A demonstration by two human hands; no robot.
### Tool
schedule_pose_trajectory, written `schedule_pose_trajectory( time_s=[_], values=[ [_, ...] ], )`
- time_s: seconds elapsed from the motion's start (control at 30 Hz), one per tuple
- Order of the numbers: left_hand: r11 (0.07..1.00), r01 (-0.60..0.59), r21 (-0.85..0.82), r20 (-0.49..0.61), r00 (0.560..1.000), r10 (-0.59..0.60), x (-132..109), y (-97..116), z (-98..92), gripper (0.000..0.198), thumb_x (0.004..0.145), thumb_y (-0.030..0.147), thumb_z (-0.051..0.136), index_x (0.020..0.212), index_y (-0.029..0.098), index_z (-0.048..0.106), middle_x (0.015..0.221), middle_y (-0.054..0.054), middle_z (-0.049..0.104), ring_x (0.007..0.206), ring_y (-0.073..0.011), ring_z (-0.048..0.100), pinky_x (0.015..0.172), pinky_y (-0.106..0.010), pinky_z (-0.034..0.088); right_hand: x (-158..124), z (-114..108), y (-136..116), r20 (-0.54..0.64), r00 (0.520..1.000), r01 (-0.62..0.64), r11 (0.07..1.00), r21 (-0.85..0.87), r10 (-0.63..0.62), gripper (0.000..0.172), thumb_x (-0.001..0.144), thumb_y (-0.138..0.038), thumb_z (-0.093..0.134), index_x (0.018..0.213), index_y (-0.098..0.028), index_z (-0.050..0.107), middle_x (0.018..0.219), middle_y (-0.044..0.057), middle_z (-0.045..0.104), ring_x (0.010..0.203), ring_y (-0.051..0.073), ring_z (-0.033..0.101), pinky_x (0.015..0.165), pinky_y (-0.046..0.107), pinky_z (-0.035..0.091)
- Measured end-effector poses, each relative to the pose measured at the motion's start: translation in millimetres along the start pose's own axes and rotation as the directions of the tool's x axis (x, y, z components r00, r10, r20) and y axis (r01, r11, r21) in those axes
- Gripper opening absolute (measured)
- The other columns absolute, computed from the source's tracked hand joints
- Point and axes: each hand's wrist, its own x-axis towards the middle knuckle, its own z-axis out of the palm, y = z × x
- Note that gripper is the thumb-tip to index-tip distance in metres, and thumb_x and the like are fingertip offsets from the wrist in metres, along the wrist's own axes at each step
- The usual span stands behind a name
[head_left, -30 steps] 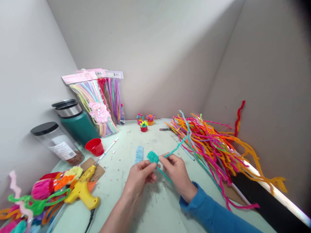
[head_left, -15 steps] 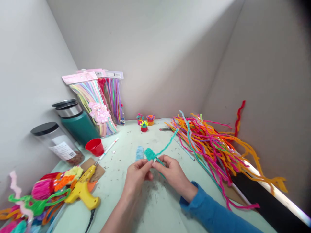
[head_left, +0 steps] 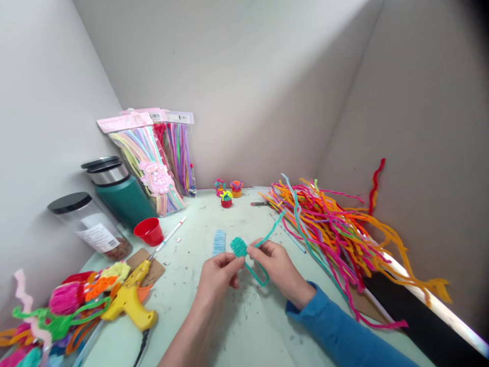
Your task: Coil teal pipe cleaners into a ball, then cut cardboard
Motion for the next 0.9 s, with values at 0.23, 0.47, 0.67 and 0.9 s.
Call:
schedule_pose_trajectory(
  time_s=[0.23,0.47,0.67,0.9],
  values=[
    [0.998,-0.023,0.058,0.042,0.999,0.021,-1,0,1.8,0.029,0.063,0.04,0.07,0.058,0.013,0.061,0.037,0.004,0.047,0.036,-0.0062,0.04,0.042,-0.019,0.028,1,-1,7,-0.032,0.999,-0.042,0.999,-0.019,0.041,0.029,0.075,-0.041,0.06,0.066,-0.013,0.057,0.055,-0.003,0.051,0.05,0.008,0.041,0.049,0.021,0.034],
    [1.0,-0.02,0.015,0.088,0.996,0.019,0,-2,0.8,0.029,0.062,0.041,0.071,0.061,0.014,0.059,0.037,0.004,0.047,0.036,-0.0072,0.041,0.043,-0.02,0.032,1,1,10,-0.043,0.999,-0.019,0.999,0.03,0.02,0.027,0.074,-0.038,0.062,0.066,-0.013,0.059,0.059,-0.002,0.054,0.055,0.01,0.045,0.054,0.022,0.038],
    [0.998,-0.007,-0.069,0.07,0.997,0.011,-1,0,0.6,0.031,0.062,0.042,0.071,0.062,0.013,0.06,0.037,0.005,0.046,0.035,-0.0062,0.039,0.043,-0.02,0.032,-2,3,0,0.004,1.0,0.011,0.997,0.079,-0.012,0.026,0.074,-0.039,0.062,0.069,-0.014,0.061,0.063,0.0,0.058,0.06,0.012,0.05,0.06,0.023,0.04],
    [0.99,0.05,-0.129,0.113,0.993,-0.035,-1,0,2.5,0.031,0.06,0.038,0.074,0.055,0.015,0.053,0.034,0.005,0.046,0.033,-0.0055,0.037,0.043,-0.019,0.03,-3,4,0,-0.045,0.998,-0.035,0.994,0.101,0.039,0.027,0.07,-0.04,0.065,0.065,-0.014,0.06,0.057,-0.002,0.052,0.054,0.01,0.044,0.053,0.022,0.036]
  ],
)
